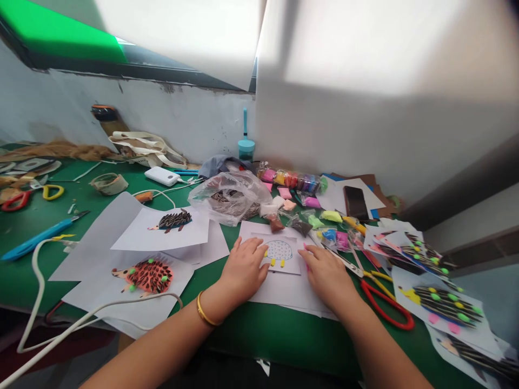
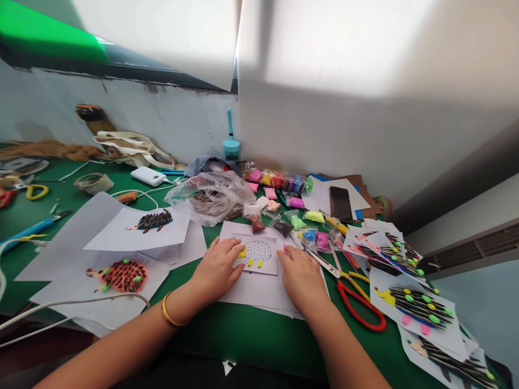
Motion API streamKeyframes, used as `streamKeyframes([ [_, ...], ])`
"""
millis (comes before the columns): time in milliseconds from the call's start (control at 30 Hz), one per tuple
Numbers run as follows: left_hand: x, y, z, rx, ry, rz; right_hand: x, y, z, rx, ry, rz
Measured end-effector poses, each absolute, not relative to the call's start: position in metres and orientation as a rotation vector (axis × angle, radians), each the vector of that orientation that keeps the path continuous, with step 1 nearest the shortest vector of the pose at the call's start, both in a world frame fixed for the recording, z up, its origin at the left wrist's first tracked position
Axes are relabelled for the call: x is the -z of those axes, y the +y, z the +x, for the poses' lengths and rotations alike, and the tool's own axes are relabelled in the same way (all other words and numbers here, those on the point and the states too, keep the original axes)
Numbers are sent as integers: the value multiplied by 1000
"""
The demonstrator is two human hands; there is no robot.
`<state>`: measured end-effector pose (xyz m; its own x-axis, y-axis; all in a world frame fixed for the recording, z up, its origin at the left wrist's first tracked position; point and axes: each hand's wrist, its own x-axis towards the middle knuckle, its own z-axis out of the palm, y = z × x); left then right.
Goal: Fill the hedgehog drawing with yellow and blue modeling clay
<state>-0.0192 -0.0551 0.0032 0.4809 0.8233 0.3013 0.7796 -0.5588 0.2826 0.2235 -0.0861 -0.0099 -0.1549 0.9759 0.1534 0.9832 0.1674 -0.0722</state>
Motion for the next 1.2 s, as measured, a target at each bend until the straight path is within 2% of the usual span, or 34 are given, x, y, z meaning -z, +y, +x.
streamKeyframes([
  [233,-9,-21,5,-460,1448,2644,1,-68,205,-20,-2413,-1789],
  [567,-23,14,23,-887,1353,2429,-19,-54,217,-6,-2397,-1804],
  [800,-8,31,1,-1153,1361,2263,-42,-24,262,240,-2028,-2228],
  [1000,7,34,-6,-1320,1325,1966,-23,-15,290,92,-1909,-2492],
  [1200,6,34,-4,-1357,1271,1932,-8,-16,294,132,-1939,-2406],
])
